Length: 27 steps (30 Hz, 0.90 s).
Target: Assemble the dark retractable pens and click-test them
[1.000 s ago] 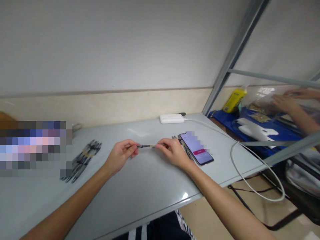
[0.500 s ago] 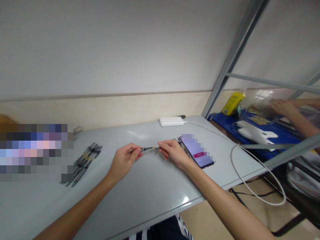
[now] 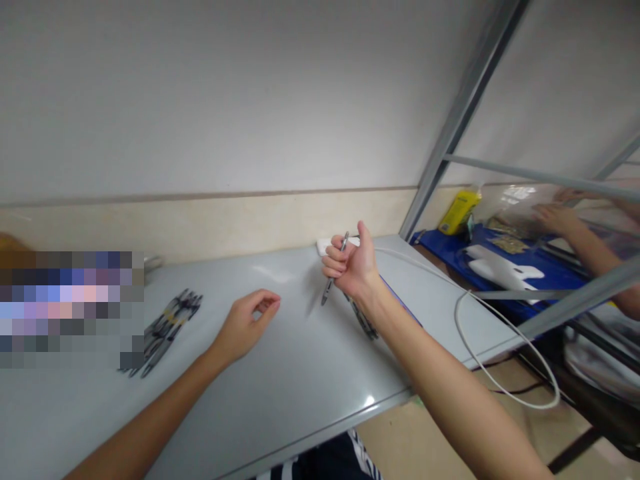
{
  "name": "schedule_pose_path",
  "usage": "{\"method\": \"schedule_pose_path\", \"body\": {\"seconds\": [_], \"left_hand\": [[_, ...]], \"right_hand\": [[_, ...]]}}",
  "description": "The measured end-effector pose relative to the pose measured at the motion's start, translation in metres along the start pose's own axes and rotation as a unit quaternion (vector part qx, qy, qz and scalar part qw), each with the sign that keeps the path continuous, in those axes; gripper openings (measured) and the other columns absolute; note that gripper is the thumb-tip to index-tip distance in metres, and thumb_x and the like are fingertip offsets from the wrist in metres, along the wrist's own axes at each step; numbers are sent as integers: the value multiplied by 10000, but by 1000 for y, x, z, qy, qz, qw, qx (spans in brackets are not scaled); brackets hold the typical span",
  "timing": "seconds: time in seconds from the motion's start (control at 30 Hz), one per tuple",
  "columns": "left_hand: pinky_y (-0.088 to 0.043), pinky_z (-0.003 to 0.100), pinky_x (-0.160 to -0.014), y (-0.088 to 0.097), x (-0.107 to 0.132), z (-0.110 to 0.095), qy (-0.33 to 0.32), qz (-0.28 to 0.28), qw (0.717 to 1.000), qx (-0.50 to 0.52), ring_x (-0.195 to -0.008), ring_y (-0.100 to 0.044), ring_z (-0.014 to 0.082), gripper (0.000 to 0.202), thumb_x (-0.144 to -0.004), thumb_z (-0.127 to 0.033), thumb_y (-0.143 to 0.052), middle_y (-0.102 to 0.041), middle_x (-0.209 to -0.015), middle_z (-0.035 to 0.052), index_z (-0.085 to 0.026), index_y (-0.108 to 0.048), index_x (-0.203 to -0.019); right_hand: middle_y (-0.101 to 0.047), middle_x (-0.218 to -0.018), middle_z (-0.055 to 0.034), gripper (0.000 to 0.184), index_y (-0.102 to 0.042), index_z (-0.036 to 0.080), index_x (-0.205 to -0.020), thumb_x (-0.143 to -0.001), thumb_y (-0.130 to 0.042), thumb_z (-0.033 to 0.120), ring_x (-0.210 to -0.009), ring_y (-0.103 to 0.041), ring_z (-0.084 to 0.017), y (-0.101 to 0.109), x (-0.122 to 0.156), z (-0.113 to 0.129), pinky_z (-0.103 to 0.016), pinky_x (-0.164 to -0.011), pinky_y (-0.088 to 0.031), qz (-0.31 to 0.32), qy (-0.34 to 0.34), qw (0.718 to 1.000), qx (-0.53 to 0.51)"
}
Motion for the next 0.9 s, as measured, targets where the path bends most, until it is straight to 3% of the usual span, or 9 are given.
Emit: {"method": "schedule_pose_path", "body": {"seconds": [0.2,0.33,0.47,0.6,0.77,0.9], "left_hand": [[-448,259,-698,3,1,-1,-28,12,999,-45,-703,-584,140,215,-862,-312,-492,-651,-739,7,-169,-629,-779],[-443,251,-691,2,1,-3,-41,15,997,-56,-698,-582,137,210,-861,-301,-491,-649,-730,1,-172,-624,-762],[-441,246,-685,1,1,-3,-53,17,996,-66,-692,-581,135,208,-865,-291,-484,-648,-726,2,-174,-617,-756],[-442,251,-685,0,1,-3,-69,21,993,-88,-695,-584,139,203,-868,-273,-475,-650,-731,12,-174,-617,-762],[-450,262,-690,-2,2,-2,-93,28,989,-110,-704,-588,148,209,-869,-263,-462,-655,-740,26,-177,-624,-769],[-453,268,-689,-2,3,-3,-96,32,988,-118,-712,-592,152,224,-872,-264,-448,-655,-743,28,-179,-628,-771]], "right_hand": [[-89,-387,93,400,-261,213,-486,-840,-275,399,-366,-20,-70,-20,-2,7,-182,-320,-62,-12,-5,997,71],[-107,-394,97,414,-268,219,-499,-819,-305,478,-375,-24,-66,-25,3,8,-172,-312,-79,3,-8,997,81],[-99,-388,96,374,-263,216,-502,-830,-291,394,-365,-23,-68,-23,4,7,-169,-310,-76,-13,-19,994,107],[-117,-396,108,428,-281,219,-524,-817,-342,523,-362,-34,-56,-22,3,7,-160,-310,-76,-31,-10,990,140],[-114,-383,101,333,-271,220,-521,-818,-309,366,-368,-13,-65,-19,1,8,-171,-310,-58,-57,0,988,145],[-124,-384,104,376,-284,221,-528,-826,-303,451,-368,-19,-62,-17,0,9,-171,-312,-57,-63,6,987,151]]}}
Point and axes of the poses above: each hand's wrist, its own x-axis away from the middle knuckle, its own y-axis out of the back of the hand, z = x × y, the point moved 3 cm from there along -x, towards the middle knuckle
